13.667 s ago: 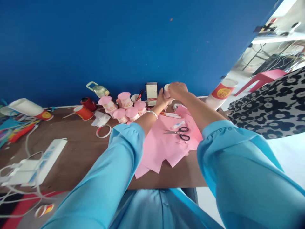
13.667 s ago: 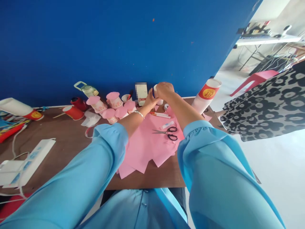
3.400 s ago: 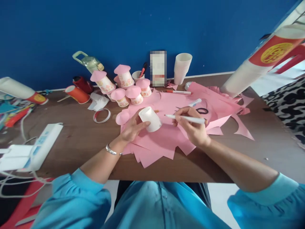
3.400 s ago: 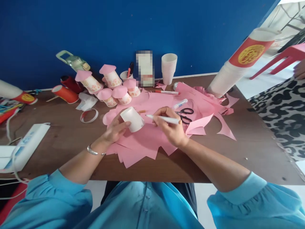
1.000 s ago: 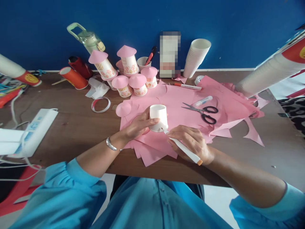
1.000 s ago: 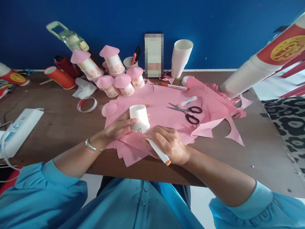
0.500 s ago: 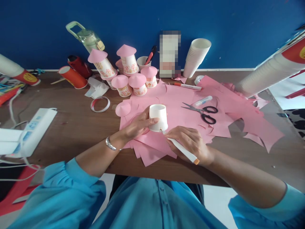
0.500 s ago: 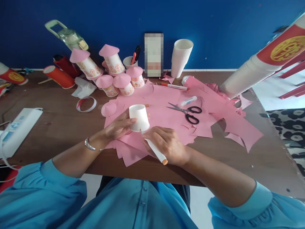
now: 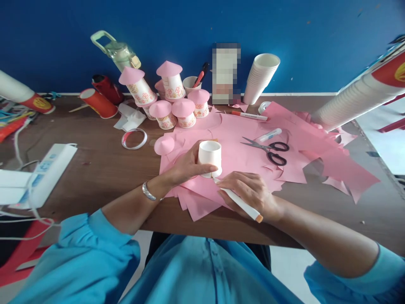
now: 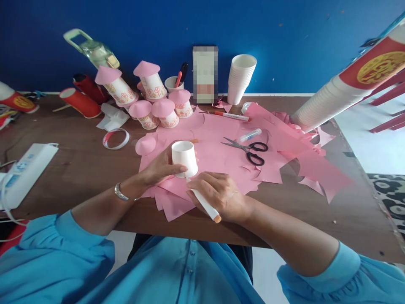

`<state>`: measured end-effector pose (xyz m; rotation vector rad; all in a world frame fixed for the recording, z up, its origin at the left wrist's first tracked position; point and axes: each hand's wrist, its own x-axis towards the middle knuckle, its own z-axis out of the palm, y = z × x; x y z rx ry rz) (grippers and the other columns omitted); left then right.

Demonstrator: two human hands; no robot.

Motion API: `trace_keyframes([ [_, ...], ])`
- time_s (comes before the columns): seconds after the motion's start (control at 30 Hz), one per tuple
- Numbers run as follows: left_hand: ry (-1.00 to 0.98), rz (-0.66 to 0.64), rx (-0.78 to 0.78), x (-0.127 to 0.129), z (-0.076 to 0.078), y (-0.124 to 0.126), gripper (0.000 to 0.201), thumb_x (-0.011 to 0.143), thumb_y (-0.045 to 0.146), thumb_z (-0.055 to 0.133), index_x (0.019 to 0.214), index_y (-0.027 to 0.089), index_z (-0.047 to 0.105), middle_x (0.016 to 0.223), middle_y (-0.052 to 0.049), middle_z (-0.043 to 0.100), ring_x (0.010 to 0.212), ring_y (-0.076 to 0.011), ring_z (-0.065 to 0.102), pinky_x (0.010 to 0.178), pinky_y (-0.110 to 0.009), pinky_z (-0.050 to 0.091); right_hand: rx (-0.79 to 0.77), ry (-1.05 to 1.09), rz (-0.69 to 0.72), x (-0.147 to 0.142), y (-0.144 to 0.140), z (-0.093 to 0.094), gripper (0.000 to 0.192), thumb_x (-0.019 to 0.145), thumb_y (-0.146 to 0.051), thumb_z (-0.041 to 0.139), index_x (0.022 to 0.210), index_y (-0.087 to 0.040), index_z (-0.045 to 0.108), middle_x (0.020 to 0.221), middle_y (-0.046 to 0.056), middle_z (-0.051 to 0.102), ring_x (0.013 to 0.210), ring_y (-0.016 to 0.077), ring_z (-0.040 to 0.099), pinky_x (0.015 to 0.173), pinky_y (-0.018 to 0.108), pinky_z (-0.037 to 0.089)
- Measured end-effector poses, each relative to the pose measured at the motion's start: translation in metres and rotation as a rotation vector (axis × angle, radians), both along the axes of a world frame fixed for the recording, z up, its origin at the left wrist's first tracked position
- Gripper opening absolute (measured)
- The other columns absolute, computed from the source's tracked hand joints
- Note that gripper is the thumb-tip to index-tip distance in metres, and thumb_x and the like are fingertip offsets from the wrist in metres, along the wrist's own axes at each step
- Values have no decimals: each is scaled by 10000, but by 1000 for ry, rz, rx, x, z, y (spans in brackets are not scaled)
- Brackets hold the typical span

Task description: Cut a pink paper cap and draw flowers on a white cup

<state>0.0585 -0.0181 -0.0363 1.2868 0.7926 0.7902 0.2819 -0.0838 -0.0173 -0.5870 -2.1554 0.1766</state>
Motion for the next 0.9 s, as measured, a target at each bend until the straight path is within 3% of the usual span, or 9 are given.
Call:
trace_keyframes([
  [0.17, -174, -48, -199, 2, 8, 0, 662, 776, 456, 919, 1334, 213, 659, 1035, -46, 629, 887, -175, 606, 752, -319, 532, 37, 48, -7, 7, 1, 7, 199, 971, -88, 667, 1153, -159, 629, 847, 60, 770, 744, 189, 771, 656, 300, 665],
  [0.63, -188, -90, -145, 2, 8, 0, 697, 894, 440, 827, 1511, 237, 574, 1200, -122, 700, 1007, -242, 665, 830, -363, 542, 44, 9, -77, 7, 3, 5, 144, 984, -103, 666, 1108, -174, 647, 823, 39, 755, 730, 178, 768, 637, 289, 654],
  [0.9, -205, -78, -156, 5, 13, 0, 708, 845, 434, 862, 1471, 230, 601, 1066, -79, 676, 942, -208, 626, 797, -339, 537, 67, 18, -87, 7, 4, 2, 158, 990, -109, 667, 1125, -186, 643, 827, 27, 763, 733, 177, 771, 628, 293, 655],
])
